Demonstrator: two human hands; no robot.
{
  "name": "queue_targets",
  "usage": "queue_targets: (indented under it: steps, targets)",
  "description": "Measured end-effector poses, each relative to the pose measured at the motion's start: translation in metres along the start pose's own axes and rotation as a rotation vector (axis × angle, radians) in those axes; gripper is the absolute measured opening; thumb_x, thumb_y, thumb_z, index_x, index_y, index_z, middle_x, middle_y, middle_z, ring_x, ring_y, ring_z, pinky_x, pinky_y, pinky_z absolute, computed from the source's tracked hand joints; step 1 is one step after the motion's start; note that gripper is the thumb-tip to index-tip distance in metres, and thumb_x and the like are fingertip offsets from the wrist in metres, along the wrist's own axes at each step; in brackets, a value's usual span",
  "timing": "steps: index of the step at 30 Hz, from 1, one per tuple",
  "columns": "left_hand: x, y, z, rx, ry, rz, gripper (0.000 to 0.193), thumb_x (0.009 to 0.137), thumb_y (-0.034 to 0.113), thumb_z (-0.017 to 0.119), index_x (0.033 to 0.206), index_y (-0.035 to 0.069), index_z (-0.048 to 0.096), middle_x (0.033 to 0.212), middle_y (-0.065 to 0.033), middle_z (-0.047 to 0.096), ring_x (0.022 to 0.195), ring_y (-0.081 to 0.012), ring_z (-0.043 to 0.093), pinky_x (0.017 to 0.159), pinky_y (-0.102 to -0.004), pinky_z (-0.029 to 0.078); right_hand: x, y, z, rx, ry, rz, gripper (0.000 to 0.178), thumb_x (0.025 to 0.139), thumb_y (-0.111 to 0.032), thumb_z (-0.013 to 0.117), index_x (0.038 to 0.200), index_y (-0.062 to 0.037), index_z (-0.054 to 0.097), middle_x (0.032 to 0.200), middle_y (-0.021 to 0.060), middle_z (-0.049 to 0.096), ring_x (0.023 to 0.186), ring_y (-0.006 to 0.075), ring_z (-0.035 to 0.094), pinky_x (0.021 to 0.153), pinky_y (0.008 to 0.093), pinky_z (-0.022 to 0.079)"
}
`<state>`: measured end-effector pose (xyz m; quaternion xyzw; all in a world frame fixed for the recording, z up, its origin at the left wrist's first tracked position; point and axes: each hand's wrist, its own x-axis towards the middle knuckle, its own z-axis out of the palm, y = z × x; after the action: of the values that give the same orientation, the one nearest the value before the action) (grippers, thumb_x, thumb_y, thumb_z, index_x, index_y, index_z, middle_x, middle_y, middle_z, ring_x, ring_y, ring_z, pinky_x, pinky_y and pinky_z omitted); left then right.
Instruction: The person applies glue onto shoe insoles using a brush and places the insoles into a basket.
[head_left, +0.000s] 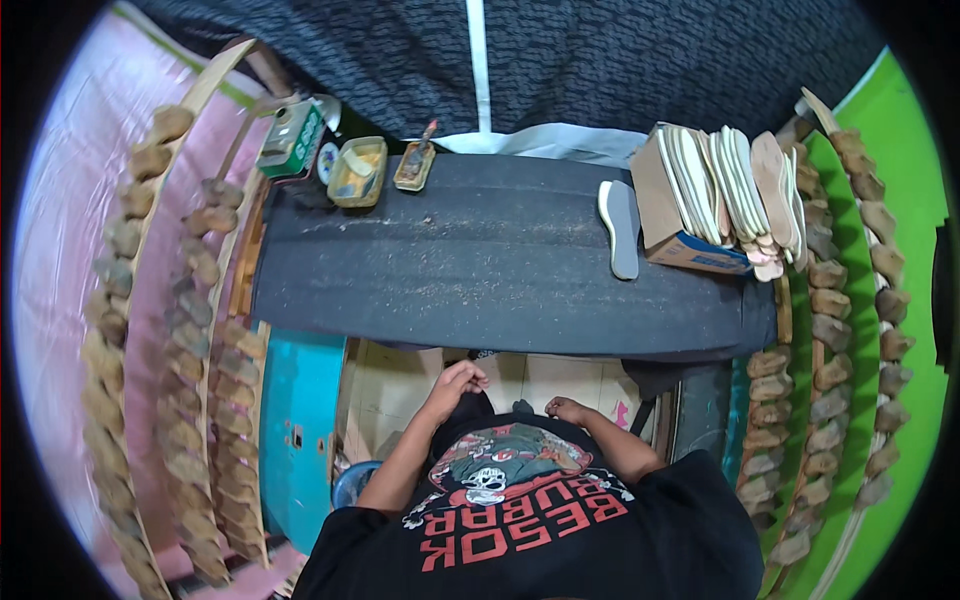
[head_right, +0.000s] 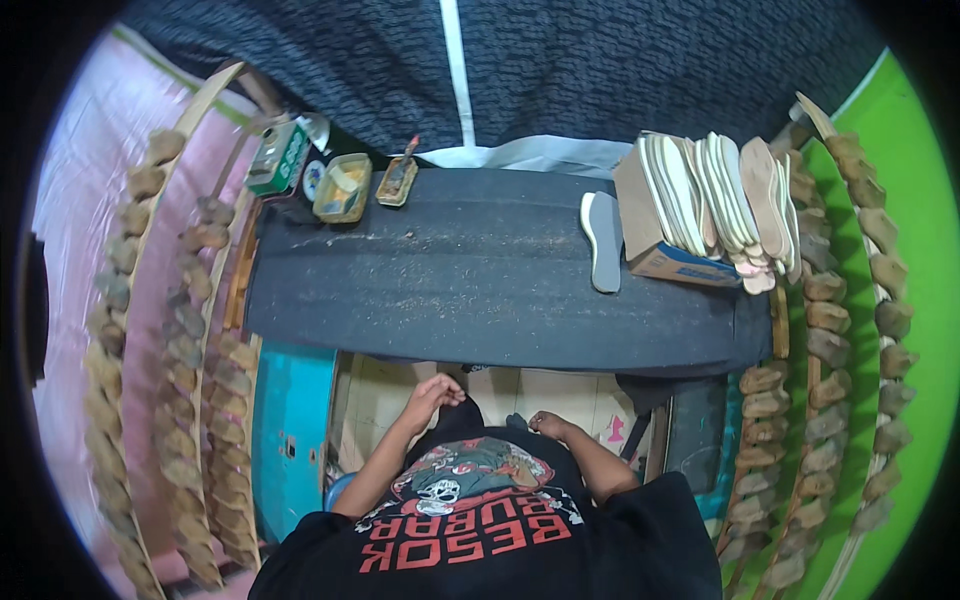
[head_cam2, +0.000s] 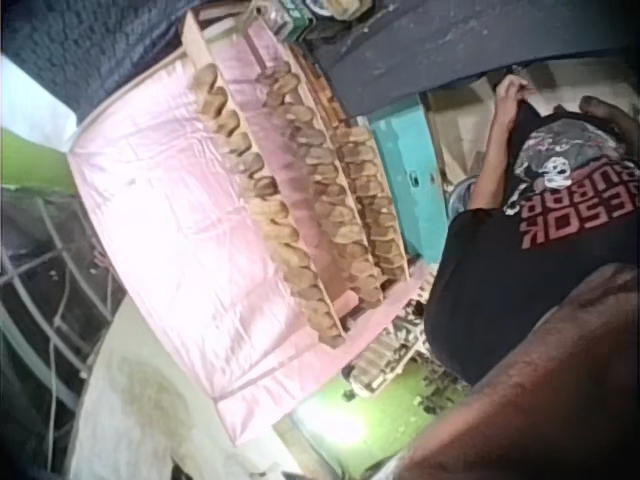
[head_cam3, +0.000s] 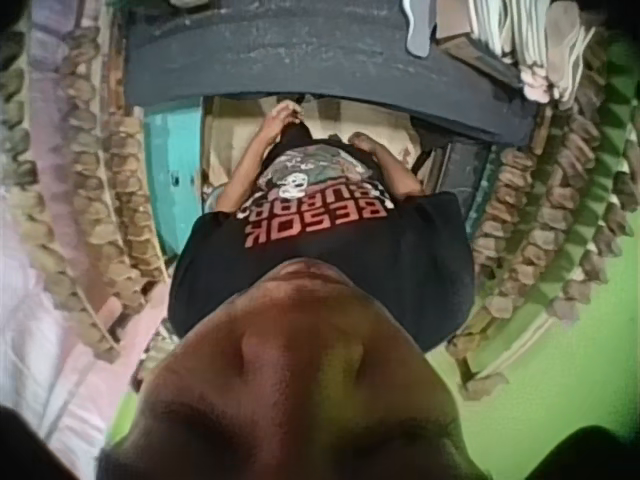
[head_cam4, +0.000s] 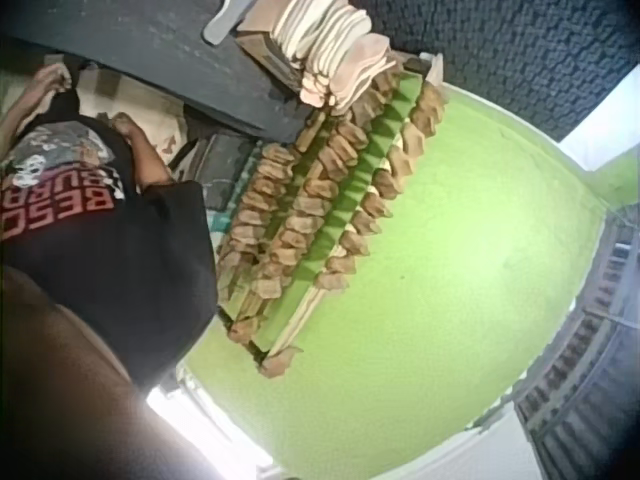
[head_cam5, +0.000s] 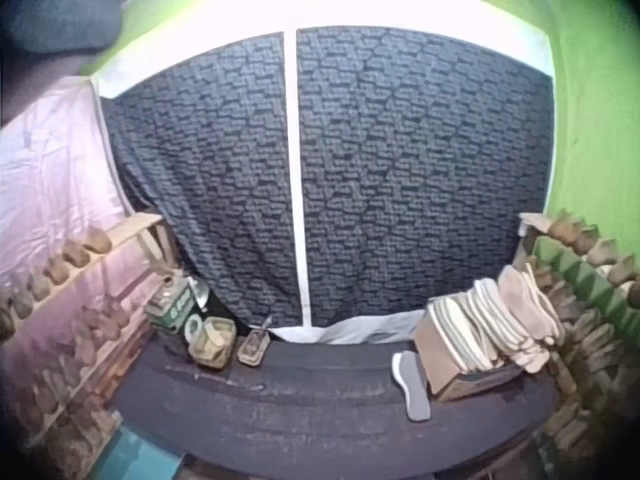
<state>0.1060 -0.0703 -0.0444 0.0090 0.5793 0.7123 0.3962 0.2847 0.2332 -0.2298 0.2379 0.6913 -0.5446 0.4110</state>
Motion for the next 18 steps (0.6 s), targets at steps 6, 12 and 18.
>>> queue_targets:
  steps: [6, 12, 18]
  targets:
    - [0.095, 0.101, -0.002, 0.025, -0.310, 0.047, 0.020, 0.101, 0.018, 0.044, 0.088, 0.006, 0.055, 0.086, -0.0060, 0.065, 0.086, -0.0157, 0.063, 0.078, -0.0286, 0.049, -0.044, -0.073, -0.012, 0.060, -0.142, -0.084, 0.047, 0.094, -0.043, 0.063, 0.118, -0.0022, 0.064, 0.107, 0.0078, 0.069, 0.094, 0.0162, 0.063, 0.086, 0.0346, 0.051]
    - [0.171, 0.148, -0.021, -0.082, -0.452, 0.045, 0.020, 0.103, 0.023, 0.046, 0.097, 0.006, 0.053, 0.091, -0.0067, 0.058, 0.094, -0.0196, 0.062, 0.083, -0.0350, 0.050, -0.177, -0.230, -0.079, 0.410, 0.055, -0.254, 0.039, 0.102, -0.036, 0.050, 0.123, -0.0042, 0.061, 0.111, 0.0080, 0.070, 0.097, 0.0201, 0.068, 0.090, 0.0350, 0.053]
    - [0.204, 0.174, 0.059, 0.036, -0.538, -0.043, 0.033, 0.103, 0.023, 0.048, 0.130, 0.005, 0.049, 0.120, -0.0089, 0.060, 0.108, -0.0189, 0.061, 0.093, -0.0346, 0.051, -0.187, -0.228, -0.155, 0.596, 0.893, -0.227, 0.035, 0.098, -0.030, 0.060, 0.126, -0.0087, 0.058, 0.110, 0.0045, 0.068, 0.095, 0.0113, 0.062, 0.078, 0.0298, 0.049]
